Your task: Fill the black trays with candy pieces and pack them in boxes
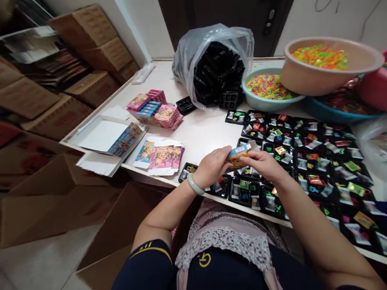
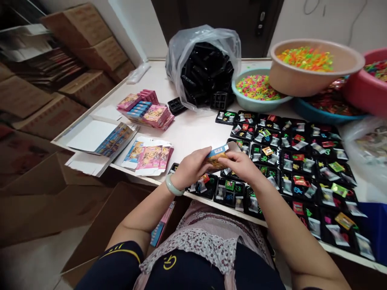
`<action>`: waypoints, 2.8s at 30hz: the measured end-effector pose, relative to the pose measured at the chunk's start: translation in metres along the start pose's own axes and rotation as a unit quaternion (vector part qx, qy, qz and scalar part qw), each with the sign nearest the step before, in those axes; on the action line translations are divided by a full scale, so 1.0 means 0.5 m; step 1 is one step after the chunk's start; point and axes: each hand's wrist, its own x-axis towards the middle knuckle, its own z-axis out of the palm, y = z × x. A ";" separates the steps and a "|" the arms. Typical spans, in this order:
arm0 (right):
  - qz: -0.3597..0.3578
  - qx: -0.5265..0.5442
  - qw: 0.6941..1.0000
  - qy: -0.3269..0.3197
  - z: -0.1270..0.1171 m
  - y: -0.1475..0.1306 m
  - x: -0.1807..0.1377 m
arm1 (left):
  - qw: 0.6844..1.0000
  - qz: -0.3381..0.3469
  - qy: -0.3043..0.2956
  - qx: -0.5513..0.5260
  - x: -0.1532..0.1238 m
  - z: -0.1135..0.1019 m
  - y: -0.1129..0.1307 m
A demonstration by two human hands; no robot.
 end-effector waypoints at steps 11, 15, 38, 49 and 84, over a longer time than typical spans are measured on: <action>0.001 0.045 0.985 0.167 0.018 0.037 -0.109 | 0.861 -0.270 0.077 -0.424 -0.011 0.086 0.006; 0.043 0.093 0.977 0.185 0.012 0.079 -0.143 | 0.789 -0.263 0.025 -0.555 -0.034 0.121 0.018; 0.042 -0.008 0.994 0.103 0.011 0.100 -0.271 | 0.929 -0.164 -0.020 -0.330 -0.133 0.149 0.087; 0.022 -0.050 0.994 0.089 0.016 0.098 -0.272 | 0.916 -0.154 -0.067 -0.365 -0.144 0.142 0.076; 0.362 -0.166 0.733 0.551 -0.433 0.275 -0.702 | 0.923 -0.229 0.127 -0.281 0.034 0.191 0.090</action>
